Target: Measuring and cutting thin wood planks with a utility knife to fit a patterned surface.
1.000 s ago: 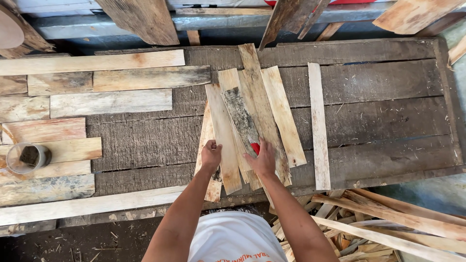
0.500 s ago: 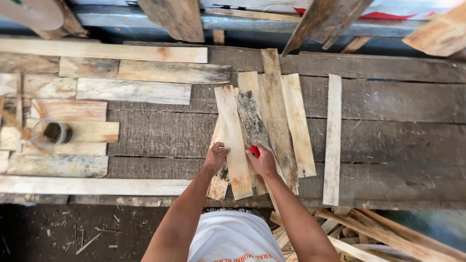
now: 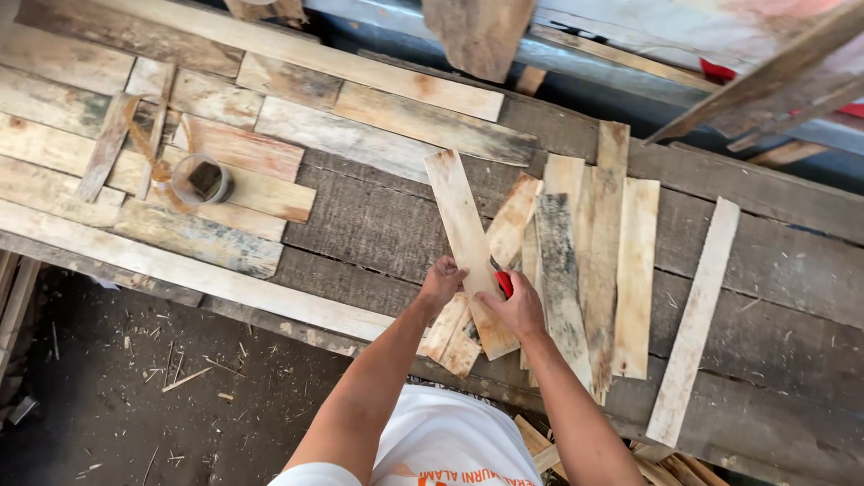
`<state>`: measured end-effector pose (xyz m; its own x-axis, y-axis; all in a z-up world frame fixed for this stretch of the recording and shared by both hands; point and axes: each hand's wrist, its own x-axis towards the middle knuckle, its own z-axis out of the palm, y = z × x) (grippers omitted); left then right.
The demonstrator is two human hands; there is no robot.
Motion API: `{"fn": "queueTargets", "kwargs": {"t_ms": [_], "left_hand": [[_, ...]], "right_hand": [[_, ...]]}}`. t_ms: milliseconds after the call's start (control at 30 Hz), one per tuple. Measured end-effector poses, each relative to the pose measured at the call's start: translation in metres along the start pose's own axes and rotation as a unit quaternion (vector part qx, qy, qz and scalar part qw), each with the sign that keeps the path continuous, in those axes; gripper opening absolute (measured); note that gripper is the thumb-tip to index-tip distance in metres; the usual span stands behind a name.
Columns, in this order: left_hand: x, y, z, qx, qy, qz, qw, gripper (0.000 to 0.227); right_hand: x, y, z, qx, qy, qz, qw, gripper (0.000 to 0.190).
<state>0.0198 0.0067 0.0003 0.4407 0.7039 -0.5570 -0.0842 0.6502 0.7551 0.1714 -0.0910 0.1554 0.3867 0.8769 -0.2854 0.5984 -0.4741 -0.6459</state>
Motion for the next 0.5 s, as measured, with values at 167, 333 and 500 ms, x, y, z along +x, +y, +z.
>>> {"fn": "queueTargets", "kwargs": {"t_ms": [167,333,500], "left_hand": [[0.01,0.028,-0.039,-0.016,0.023,-0.028,0.999,0.018],[0.029,0.04,-0.087,-0.085,0.01,0.025,0.996,0.018],[0.048,0.046,-0.124,-0.125,0.017,0.004,0.992,0.011]], "right_hand": [[0.026,-0.032,0.043,-0.04,-0.004,-0.058,0.998,0.096],[0.045,-0.102,0.065,-0.114,-0.041,-0.018,0.993,0.101],[0.078,-0.125,0.093,-0.146,-0.001,-0.069,0.987,0.1]]}}
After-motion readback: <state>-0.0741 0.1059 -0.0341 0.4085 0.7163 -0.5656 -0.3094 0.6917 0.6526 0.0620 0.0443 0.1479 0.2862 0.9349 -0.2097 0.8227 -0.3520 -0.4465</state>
